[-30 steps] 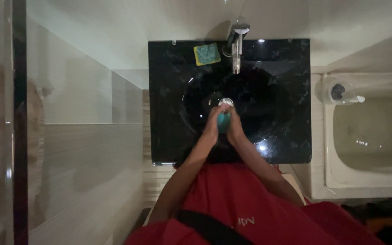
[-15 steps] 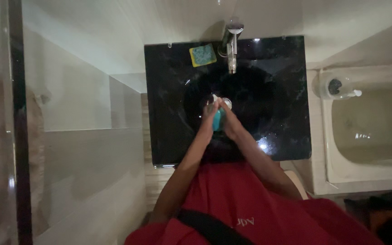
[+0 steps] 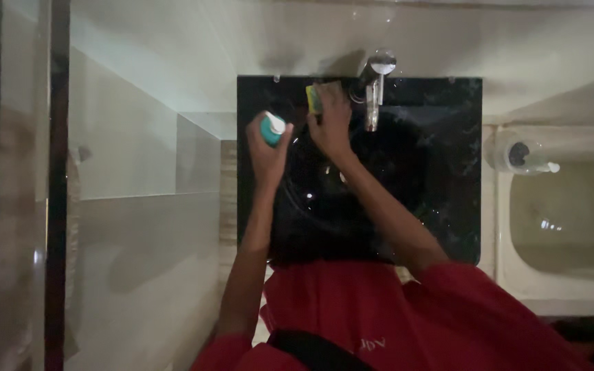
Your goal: The person wipes down the interior and exterior of a black bathroom sink basin with a sponge and cleaning liquid.
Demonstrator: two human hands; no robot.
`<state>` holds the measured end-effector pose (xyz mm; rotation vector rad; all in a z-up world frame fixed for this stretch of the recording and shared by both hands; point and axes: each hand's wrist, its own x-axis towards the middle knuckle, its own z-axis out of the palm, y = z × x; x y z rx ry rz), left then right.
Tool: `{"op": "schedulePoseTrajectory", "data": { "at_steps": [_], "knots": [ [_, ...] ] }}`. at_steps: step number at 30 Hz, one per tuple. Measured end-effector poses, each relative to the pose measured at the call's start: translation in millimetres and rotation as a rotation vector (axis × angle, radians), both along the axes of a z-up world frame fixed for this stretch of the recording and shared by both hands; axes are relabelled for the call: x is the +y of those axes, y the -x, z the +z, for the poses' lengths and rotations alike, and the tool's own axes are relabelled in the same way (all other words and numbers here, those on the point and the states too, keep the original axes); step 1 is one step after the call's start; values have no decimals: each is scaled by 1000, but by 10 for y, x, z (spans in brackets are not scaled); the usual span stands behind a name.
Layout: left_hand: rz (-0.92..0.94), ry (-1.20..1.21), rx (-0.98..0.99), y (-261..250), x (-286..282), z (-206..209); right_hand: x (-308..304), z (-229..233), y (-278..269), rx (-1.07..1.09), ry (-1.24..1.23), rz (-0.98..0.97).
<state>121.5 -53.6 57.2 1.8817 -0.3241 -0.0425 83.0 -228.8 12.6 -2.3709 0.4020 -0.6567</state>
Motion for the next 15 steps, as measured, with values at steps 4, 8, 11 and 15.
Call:
{"op": "schedulePoseTrajectory", "data": {
  "at_steps": [4, 8, 11, 15],
  "knots": [
    [91, 63, 183, -221, -55, -18, -37, 123, -216, 149, 147, -3],
    [58, 118, 103, -256, -89, -111, 11, 12, -232, 152, 89, 8],
    [44, 72, 143, -209, -122, -180, -36, -97, -80, 59, 6, 143],
    [54, -18, 125, -124, -58, -188, -2, -160, 305, -83, -110, 135]
  ]
}}
